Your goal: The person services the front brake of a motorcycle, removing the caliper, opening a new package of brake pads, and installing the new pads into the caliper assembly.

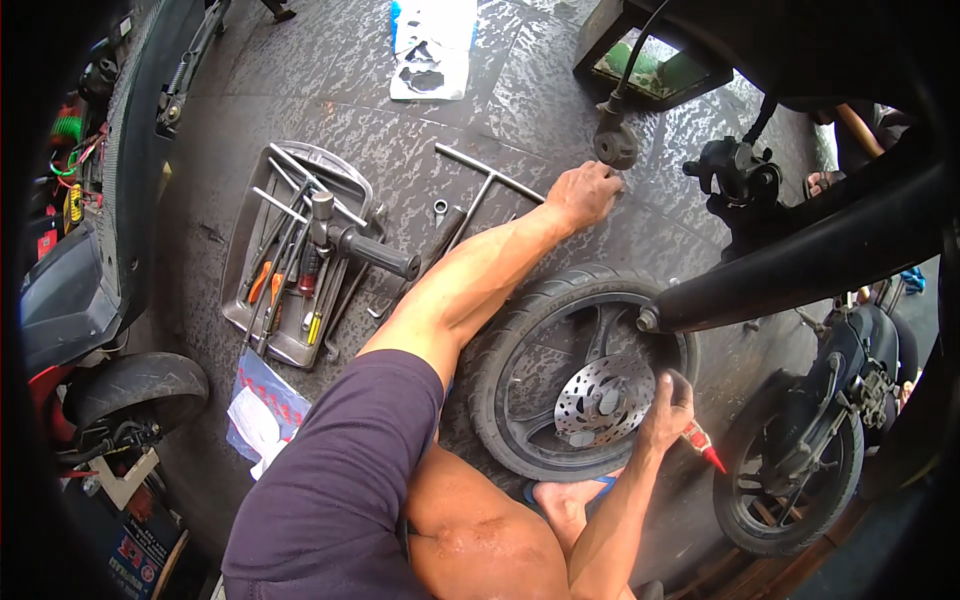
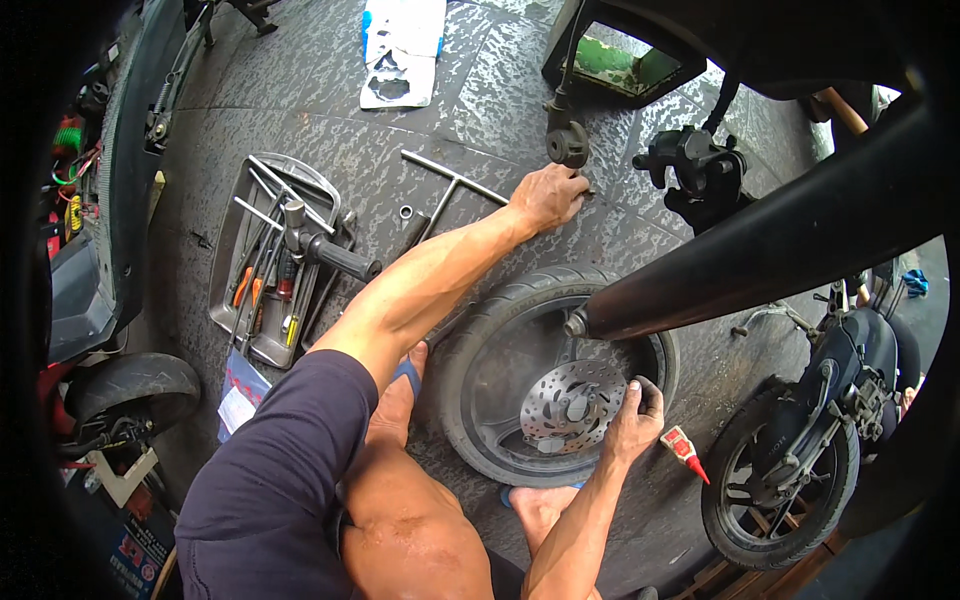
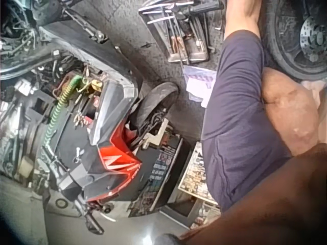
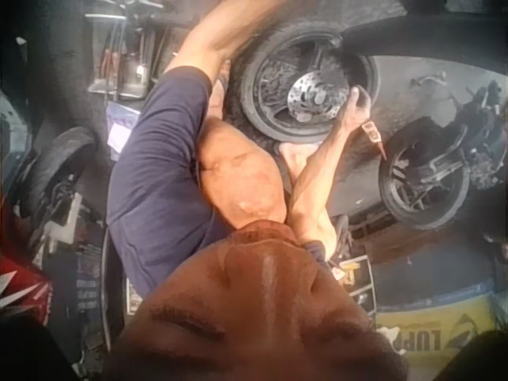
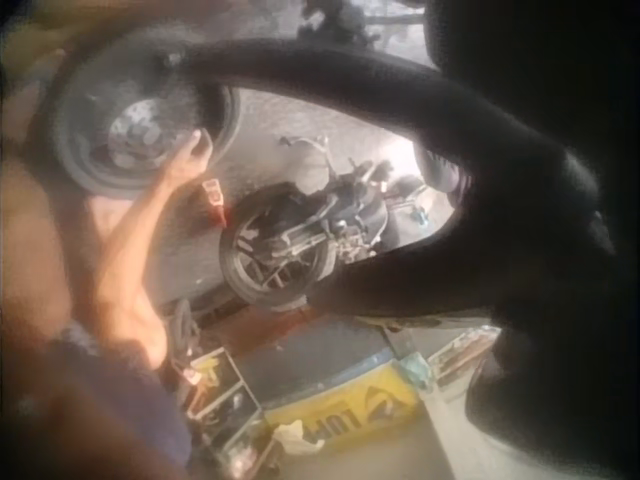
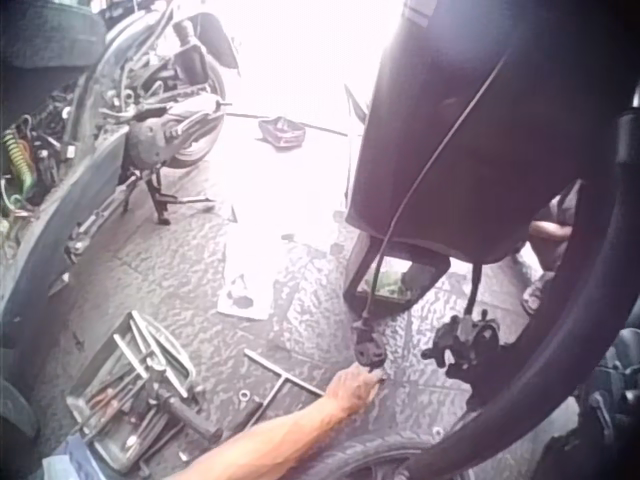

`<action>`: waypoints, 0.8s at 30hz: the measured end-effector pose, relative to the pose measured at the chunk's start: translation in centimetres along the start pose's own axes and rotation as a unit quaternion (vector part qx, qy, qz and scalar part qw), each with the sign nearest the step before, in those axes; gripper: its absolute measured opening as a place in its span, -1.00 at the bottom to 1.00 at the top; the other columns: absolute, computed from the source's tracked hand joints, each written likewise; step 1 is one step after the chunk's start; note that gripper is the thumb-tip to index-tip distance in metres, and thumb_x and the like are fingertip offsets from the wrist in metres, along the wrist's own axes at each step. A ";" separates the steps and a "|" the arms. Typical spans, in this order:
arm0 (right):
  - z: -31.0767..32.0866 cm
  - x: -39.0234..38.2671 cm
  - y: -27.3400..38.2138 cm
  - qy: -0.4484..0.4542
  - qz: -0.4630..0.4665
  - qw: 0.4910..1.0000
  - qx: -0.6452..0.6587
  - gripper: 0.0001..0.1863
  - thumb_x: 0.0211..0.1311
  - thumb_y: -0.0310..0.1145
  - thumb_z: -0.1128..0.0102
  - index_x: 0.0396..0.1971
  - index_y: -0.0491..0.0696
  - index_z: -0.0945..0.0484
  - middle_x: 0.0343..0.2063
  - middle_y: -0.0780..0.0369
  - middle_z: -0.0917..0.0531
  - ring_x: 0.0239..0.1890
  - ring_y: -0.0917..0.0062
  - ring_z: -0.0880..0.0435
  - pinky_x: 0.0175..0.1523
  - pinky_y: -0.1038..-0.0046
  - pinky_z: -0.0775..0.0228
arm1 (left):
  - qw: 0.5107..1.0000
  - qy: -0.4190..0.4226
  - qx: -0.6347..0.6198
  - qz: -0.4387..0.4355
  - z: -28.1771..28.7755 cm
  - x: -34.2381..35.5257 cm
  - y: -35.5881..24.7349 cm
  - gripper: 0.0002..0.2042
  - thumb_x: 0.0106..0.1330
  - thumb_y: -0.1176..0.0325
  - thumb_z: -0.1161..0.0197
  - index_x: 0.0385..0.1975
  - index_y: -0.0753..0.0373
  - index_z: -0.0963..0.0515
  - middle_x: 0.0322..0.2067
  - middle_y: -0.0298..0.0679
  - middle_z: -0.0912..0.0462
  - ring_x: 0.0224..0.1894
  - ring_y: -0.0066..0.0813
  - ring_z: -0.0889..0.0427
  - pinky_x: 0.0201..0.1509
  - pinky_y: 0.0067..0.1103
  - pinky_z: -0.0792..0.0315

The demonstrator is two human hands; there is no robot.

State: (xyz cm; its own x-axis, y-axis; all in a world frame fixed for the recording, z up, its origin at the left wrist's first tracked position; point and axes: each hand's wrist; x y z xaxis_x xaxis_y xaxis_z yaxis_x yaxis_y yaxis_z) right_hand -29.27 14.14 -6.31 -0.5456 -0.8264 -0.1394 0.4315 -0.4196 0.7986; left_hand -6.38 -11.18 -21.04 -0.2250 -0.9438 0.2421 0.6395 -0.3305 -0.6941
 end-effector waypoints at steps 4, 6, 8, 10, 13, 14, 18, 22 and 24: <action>-0.7 -0.2 1.4 0.001 -0.021 1.000 -0.009 -0.79 0.33 -0.37 -0.25 -0.20 -0.23 -0.63 -0.38 0.32 -0.63 -0.33 0.68 -0.50 -0.17 0.60 -0.38 | 1.000 0.002 -0.015 0.007 0.4 -0.3 0.0 -0.79 0.19 0.29 -0.30 -0.22 0.22 -0.59 -0.23 -0.02 -0.61 -0.08 -0.01 -0.61 -0.03 -0.20 -0.54; -1.1 -0.2 1.9 -0.003 -0.027 1.000 -0.004 -0.79 0.33 -0.37 -0.25 -0.20 -0.23 -0.63 -0.38 0.32 -0.63 -0.34 0.68 -0.50 -0.17 0.60 -0.37 | 1.000 -0.005 -0.023 0.015 0.5 -0.3 -0.2 -0.79 0.19 0.29 -0.30 -0.23 0.23 -0.59 -0.24 -0.01 -0.60 -0.08 -0.01 -0.61 -0.04 -0.20 -0.54; -0.9 -0.1 1.3 0.003 -0.031 0.999 -0.016 -0.79 0.33 -0.38 -0.25 -0.20 -0.23 -0.63 -0.38 0.32 -0.62 -0.34 0.68 -0.50 -0.18 0.61 -0.37 | 0.999 -0.019 -0.025 0.016 0.2 -0.2 -0.1 -0.80 0.18 0.30 -0.30 -0.27 0.24 -0.58 -0.26 0.00 -0.59 -0.10 0.00 -0.61 -0.05 -0.19 -0.54; -0.9 0.0 1.1 0.005 -0.030 0.999 -0.018 -0.79 0.33 -0.38 -0.25 -0.20 -0.23 -0.63 -0.39 0.32 -0.62 -0.34 0.68 -0.49 -0.18 0.61 -0.36 | 1.000 -0.009 -0.004 0.014 -0.2 -0.2 -0.1 -0.80 0.17 0.30 -0.30 -0.26 0.24 -0.58 -0.27 0.00 -0.59 -0.11 0.00 -0.61 -0.06 -0.19 -0.55; -1.1 -0.4 1.2 0.000 -0.024 1.000 -0.007 -0.79 0.32 -0.39 -0.25 -0.21 -0.24 -0.63 -0.40 0.32 -0.62 -0.35 0.69 -0.49 -0.19 0.62 -0.35 | 1.000 -0.013 0.002 0.013 -0.4 -0.2 0.1 -0.81 0.17 0.32 -0.29 -0.27 0.25 -0.58 -0.30 0.00 -0.60 -0.13 0.01 -0.62 -0.07 -0.19 -0.55; -1.2 -0.5 1.4 -0.003 -0.026 1.000 -0.003 -0.79 0.32 -0.39 -0.25 -0.21 -0.24 -0.63 -0.40 0.32 -0.62 -0.35 0.69 -0.49 -0.20 0.62 -0.35 | 1.000 -0.017 -0.002 0.013 -0.2 -0.2 0.0 -0.81 0.17 0.32 -0.29 -0.28 0.25 -0.59 -0.31 -0.01 -0.60 -0.14 0.01 -0.62 -0.07 -0.19 -0.55; -1.2 -1.0 1.6 -0.006 -0.034 0.999 -0.001 -0.79 0.32 -0.38 -0.26 -0.21 -0.24 -0.63 -0.42 0.34 -0.62 -0.37 0.71 -0.48 -0.23 0.63 -0.34 | 0.999 -0.026 -0.011 0.020 0.2 -0.2 -0.4 -0.85 0.16 0.33 -0.29 -0.36 0.26 -0.59 -0.33 -0.02 -0.60 -0.16 0.00 -0.62 -0.07 -0.20 -0.56; -1.1 -1.3 1.0 -0.002 -0.045 0.999 0.005 -0.79 0.32 -0.38 -0.26 -0.21 -0.22 -0.63 -0.43 0.35 -0.61 -0.39 0.73 -0.47 -0.26 0.64 -0.33 | 1.000 -0.012 0.005 0.020 -0.3 -0.3 -0.4 -0.86 0.15 0.35 -0.28 -0.39 0.28 -0.59 -0.31 -0.03 -0.61 -0.15 -0.01 -0.62 -0.06 -0.21 -0.55; -1.2 -1.4 0.8 -0.003 -0.040 0.999 0.007 -0.80 0.32 -0.38 -0.26 -0.21 -0.22 -0.63 -0.42 0.35 -0.61 -0.39 0.73 -0.47 -0.27 0.65 -0.33 | 1.000 0.001 0.019 0.017 -0.6 -0.2 -0.4 -0.86 0.16 0.36 -0.27 -0.37 0.29 -0.59 -0.30 -0.04 -0.61 -0.13 -0.02 -0.62 -0.04 -0.22 -0.55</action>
State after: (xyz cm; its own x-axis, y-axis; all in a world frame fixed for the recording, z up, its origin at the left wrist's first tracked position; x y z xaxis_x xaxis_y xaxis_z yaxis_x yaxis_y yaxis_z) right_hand -27.30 14.54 -6.12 -0.5821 -0.7884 -0.1990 0.3769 -0.4785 0.7931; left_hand -7.01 -10.90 -21.23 -0.2045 -0.9543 0.2179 0.6745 -0.2986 -0.6751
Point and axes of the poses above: each hand's wrist, its own x-axis towards the middle knuckle, its own z-axis out of the back of the hand, y = z × x
